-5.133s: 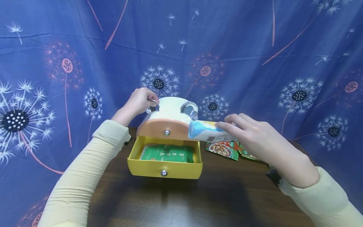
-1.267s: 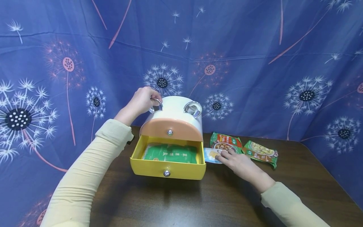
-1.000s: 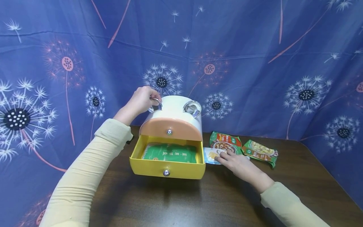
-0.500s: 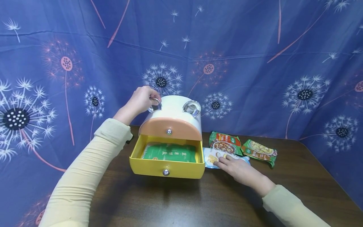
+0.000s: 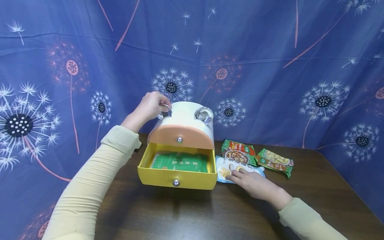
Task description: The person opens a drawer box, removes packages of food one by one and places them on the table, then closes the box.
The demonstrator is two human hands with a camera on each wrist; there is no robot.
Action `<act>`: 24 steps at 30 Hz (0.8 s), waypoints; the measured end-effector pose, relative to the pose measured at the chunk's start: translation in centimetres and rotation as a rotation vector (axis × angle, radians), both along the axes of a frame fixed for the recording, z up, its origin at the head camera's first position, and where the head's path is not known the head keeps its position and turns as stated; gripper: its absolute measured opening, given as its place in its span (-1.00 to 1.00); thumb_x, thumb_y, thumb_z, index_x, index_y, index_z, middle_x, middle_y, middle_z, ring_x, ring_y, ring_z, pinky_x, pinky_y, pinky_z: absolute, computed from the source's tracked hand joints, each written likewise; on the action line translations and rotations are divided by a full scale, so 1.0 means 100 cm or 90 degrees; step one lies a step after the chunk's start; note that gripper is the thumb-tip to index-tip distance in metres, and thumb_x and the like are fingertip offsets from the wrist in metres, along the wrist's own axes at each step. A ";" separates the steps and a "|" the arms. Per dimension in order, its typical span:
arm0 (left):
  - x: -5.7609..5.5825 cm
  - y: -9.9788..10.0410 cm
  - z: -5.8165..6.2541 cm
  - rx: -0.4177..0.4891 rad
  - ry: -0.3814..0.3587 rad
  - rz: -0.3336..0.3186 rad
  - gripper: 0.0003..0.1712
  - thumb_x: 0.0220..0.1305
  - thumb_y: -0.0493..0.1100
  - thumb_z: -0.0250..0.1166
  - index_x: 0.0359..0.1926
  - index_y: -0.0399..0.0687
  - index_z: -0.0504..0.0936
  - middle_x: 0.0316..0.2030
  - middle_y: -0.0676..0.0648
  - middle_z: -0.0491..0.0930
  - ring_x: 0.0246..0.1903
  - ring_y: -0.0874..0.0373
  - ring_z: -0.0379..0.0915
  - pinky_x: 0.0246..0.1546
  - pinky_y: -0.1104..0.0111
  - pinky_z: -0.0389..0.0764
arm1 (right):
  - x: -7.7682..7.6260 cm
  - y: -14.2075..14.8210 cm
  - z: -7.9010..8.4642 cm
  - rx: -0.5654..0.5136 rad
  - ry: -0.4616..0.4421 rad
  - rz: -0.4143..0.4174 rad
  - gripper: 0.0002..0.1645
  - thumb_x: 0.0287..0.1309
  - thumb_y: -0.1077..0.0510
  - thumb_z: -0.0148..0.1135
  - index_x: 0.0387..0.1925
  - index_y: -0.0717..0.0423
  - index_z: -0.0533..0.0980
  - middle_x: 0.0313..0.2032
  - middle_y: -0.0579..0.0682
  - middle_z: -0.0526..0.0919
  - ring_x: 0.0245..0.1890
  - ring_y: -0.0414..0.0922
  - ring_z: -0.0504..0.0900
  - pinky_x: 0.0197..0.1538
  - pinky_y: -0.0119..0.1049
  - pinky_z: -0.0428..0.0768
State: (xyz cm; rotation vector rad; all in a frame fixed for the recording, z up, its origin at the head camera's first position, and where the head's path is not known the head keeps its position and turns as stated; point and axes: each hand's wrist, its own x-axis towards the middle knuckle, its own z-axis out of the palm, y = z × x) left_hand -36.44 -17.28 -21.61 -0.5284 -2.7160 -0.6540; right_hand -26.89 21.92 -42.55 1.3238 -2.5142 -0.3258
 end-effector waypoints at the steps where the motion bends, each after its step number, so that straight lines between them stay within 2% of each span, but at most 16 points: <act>1: 0.000 0.000 0.000 0.000 0.000 0.001 -0.87 0.13 -0.30 0.33 -0.31 -0.01 0.73 -0.29 -0.06 0.60 -0.23 0.05 0.43 -0.18 0.20 0.44 | 0.000 0.000 -0.001 -0.002 -0.002 0.002 -0.22 -0.16 0.41 0.40 0.16 -0.03 0.42 0.03 0.03 0.52 -0.15 -0.04 0.57 -0.54 -0.32 0.47; 8: 0.001 0.000 0.001 0.002 0.002 0.003 -0.87 0.14 -0.30 0.32 -0.30 -0.02 0.73 -0.27 -0.08 0.59 -0.20 0.04 0.42 -0.14 0.18 0.44 | 0.000 -0.001 -0.003 -0.004 -0.031 -0.017 -0.25 -0.10 0.30 0.40 0.19 -0.07 0.40 0.08 0.01 0.50 -0.13 -0.07 0.54 -0.49 -0.32 0.50; 16: 0.000 0.000 -0.001 0.005 0.005 0.000 -0.87 0.13 -0.30 0.32 -0.31 -0.01 0.73 -0.27 -0.07 0.60 -0.20 0.05 0.42 -0.13 0.18 0.43 | 0.000 -0.002 -0.001 -0.041 -0.060 -0.019 -0.29 -0.14 0.07 0.48 0.13 -0.11 0.44 -0.07 -0.11 0.45 -0.24 -0.15 0.49 -0.45 -0.31 0.51; 20: -0.001 0.000 -0.001 0.005 0.015 -0.005 -0.87 0.12 -0.31 0.32 -0.33 -0.02 0.74 -0.28 -0.06 0.63 -0.22 0.05 0.48 -0.13 0.17 0.45 | 0.001 -0.004 0.003 -0.074 -0.053 -0.015 -0.35 -0.14 0.08 0.47 0.08 -0.11 0.48 -0.15 -0.15 0.45 -0.30 -0.21 0.48 -0.48 -0.38 0.48; 24: -0.002 -0.001 -0.001 -0.004 0.011 -0.011 -0.87 0.14 -0.31 0.31 -0.31 -0.02 0.73 -0.27 -0.07 0.63 -0.21 0.05 0.47 -0.14 0.18 0.46 | 0.002 -0.006 0.014 -0.101 -0.030 -0.006 -0.35 -0.16 0.13 0.47 0.08 -0.10 0.50 -0.22 -0.17 0.44 -0.38 -0.28 0.41 -0.51 -0.47 0.43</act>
